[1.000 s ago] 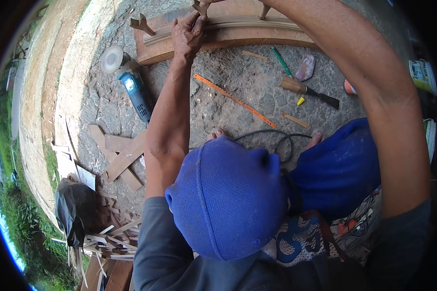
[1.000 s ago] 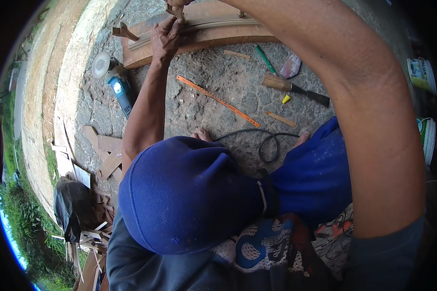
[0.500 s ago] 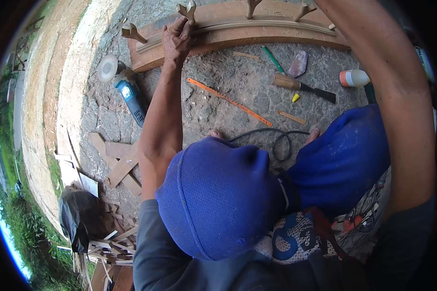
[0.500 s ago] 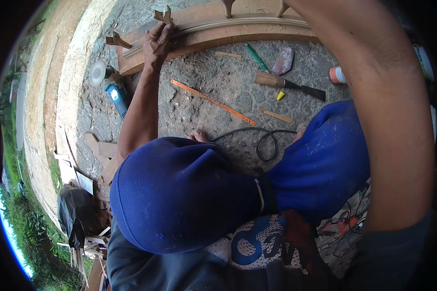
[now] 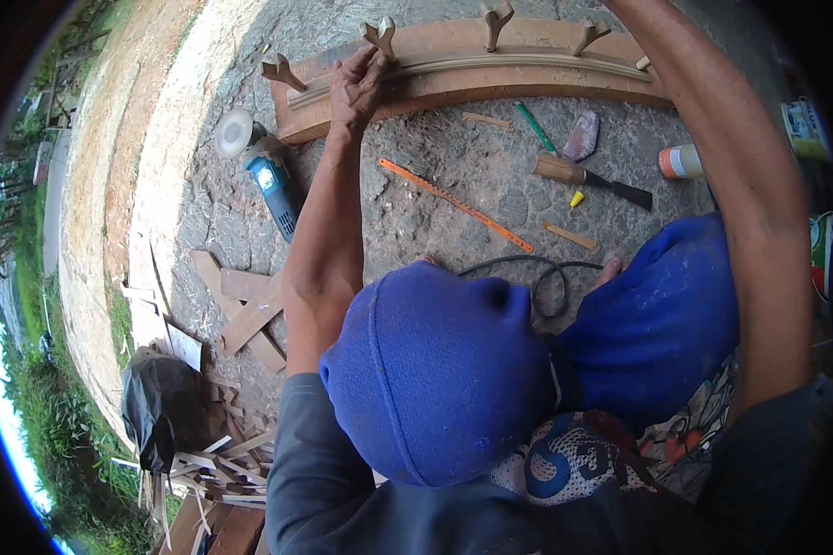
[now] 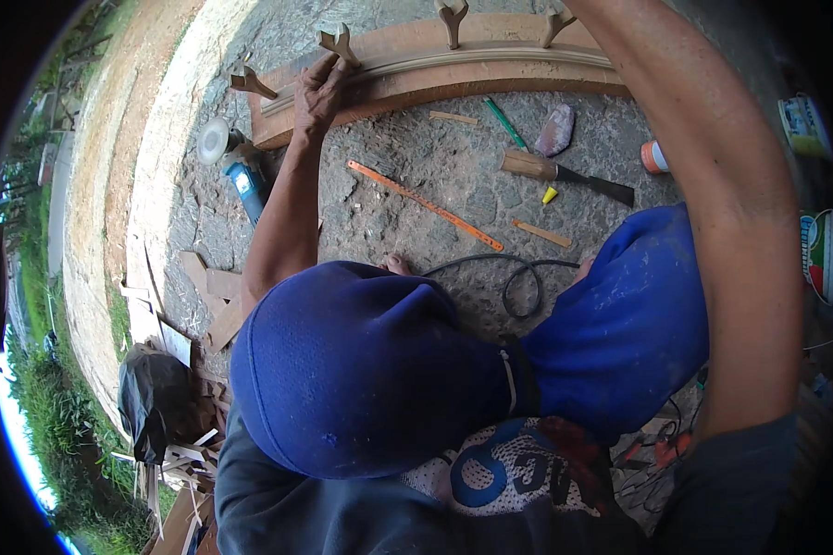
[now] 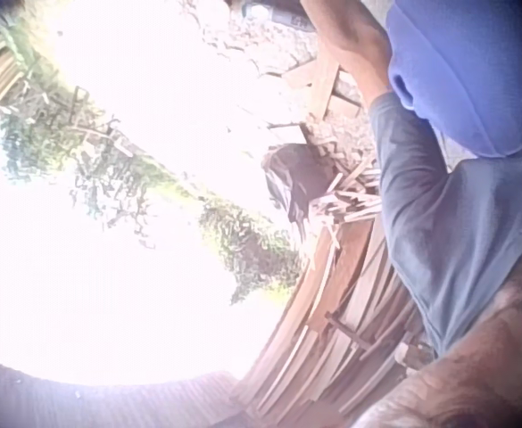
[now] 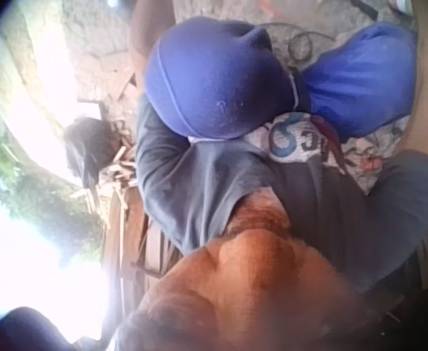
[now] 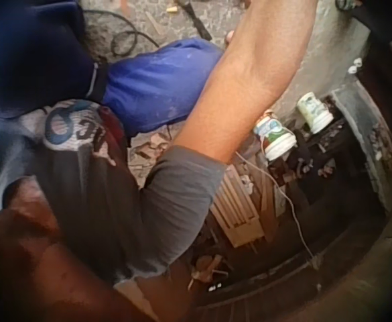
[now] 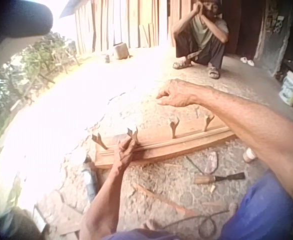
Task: The person applies glue to small wooden pegs and inserts them into pre-drilled holes on a wooden board. They press each peg firmly into place and inspect the alignment of the assembled piece.
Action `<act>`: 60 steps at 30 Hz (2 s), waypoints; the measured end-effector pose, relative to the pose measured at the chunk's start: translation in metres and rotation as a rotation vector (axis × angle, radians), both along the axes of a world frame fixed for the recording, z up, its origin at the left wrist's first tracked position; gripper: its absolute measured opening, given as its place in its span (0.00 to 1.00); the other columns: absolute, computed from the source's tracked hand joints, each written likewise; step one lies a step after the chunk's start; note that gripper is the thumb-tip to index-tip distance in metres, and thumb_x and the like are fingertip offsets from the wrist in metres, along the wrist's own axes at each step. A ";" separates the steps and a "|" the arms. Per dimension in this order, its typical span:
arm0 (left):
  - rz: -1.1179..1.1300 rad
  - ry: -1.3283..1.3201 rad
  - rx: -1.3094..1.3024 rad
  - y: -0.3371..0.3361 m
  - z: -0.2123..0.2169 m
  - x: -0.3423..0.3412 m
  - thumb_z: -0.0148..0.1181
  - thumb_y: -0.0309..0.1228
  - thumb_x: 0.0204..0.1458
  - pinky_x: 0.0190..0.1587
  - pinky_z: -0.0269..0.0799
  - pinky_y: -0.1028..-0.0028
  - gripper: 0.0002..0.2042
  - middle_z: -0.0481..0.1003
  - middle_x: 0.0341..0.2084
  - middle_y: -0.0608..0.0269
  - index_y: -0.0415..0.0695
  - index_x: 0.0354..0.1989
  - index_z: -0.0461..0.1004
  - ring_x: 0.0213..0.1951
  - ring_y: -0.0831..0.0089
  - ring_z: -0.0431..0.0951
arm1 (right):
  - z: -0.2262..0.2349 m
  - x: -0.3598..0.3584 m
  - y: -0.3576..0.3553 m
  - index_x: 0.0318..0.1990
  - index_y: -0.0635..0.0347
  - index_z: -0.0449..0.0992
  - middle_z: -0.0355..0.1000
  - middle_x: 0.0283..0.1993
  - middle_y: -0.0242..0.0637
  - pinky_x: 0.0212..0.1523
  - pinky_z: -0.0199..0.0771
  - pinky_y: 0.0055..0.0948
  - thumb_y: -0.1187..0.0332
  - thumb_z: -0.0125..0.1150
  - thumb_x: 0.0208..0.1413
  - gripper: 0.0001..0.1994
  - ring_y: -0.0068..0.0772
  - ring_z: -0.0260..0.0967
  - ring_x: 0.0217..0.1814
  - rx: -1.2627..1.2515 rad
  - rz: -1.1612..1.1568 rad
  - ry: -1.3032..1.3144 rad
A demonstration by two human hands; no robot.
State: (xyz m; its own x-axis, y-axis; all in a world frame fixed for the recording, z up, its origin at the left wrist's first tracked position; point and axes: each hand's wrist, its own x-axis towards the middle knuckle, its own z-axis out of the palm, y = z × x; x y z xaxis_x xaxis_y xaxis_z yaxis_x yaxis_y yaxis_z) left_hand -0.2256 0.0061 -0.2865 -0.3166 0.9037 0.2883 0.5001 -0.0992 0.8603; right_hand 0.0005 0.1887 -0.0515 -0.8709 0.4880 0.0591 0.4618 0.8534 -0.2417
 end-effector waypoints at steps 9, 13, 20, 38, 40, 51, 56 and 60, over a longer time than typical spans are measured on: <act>-0.022 -0.200 0.078 0.002 -0.021 -0.014 0.61 0.24 0.54 0.58 0.72 0.67 0.21 0.74 0.57 0.51 0.38 0.58 0.71 0.55 0.62 0.78 | 0.001 -0.021 -0.021 0.52 0.64 0.80 0.79 0.51 0.52 0.57 0.75 0.40 0.55 0.57 0.60 0.23 0.50 0.78 0.54 0.006 0.069 -0.015; -0.034 -0.306 0.064 0.007 -0.018 -0.001 0.66 0.23 0.54 0.53 0.75 0.70 0.20 0.78 0.51 0.56 0.38 0.56 0.72 0.51 0.67 0.79 | -0.015 -0.027 -0.022 0.54 0.62 0.80 0.78 0.52 0.53 0.56 0.75 0.41 0.54 0.56 0.60 0.23 0.51 0.77 0.53 0.062 0.124 -0.050; 0.057 -0.207 0.052 0.003 -0.005 0.007 0.71 0.30 0.52 0.53 0.73 0.69 0.20 0.81 0.45 0.57 0.39 0.53 0.75 0.45 0.69 0.81 | -0.036 -0.058 -0.043 0.56 0.63 0.78 0.77 0.54 0.53 0.58 0.74 0.42 0.53 0.55 0.62 0.24 0.53 0.75 0.56 0.036 0.196 -0.057; 0.158 0.286 0.001 -0.009 -0.001 0.011 0.68 0.38 0.49 0.71 0.50 0.54 0.29 0.78 0.44 0.52 0.44 0.60 0.67 0.52 0.54 0.77 | -0.078 -0.116 -0.047 0.47 0.46 0.75 0.73 0.61 0.40 0.52 0.77 0.40 0.62 0.45 0.65 0.11 0.44 0.75 0.54 0.464 0.817 -0.349; 0.147 0.292 0.049 -0.007 0.000 0.016 0.68 0.37 0.49 0.70 0.52 0.55 0.29 0.79 0.44 0.52 0.44 0.60 0.66 0.51 0.54 0.78 | -0.074 -0.113 -0.046 0.44 0.51 0.74 0.75 0.51 0.44 0.50 0.77 0.40 0.62 0.44 0.65 0.11 0.45 0.76 0.51 0.341 0.751 -0.367; 0.156 0.341 0.120 -0.007 -0.009 0.014 0.70 0.36 0.49 0.62 0.62 0.56 0.27 0.78 0.44 0.55 0.48 0.57 0.68 0.52 0.53 0.76 | -0.104 -0.138 -0.038 0.34 0.61 0.76 0.76 0.37 0.48 0.41 0.78 0.41 0.67 0.51 0.60 0.09 0.44 0.77 0.41 0.624 1.082 -0.302; 0.183 0.339 0.103 -0.010 -0.006 0.015 0.69 0.33 0.45 0.62 0.63 0.57 0.38 0.73 0.55 0.49 0.42 0.67 0.61 0.58 0.54 0.72 | -0.101 -0.144 -0.044 0.32 0.62 0.80 0.78 0.30 0.49 0.36 0.79 0.45 0.63 0.57 0.56 0.11 0.48 0.79 0.36 0.453 0.868 -0.483; 0.188 0.248 0.123 -0.012 0.004 0.020 0.67 0.29 0.46 0.62 0.63 0.56 0.35 0.74 0.53 0.48 0.39 0.65 0.62 0.56 0.52 0.72 | -0.085 -0.154 -0.067 0.32 0.64 0.83 0.80 0.34 0.55 0.41 0.79 0.46 0.52 0.63 0.51 0.20 0.54 0.80 0.42 0.261 0.341 -0.673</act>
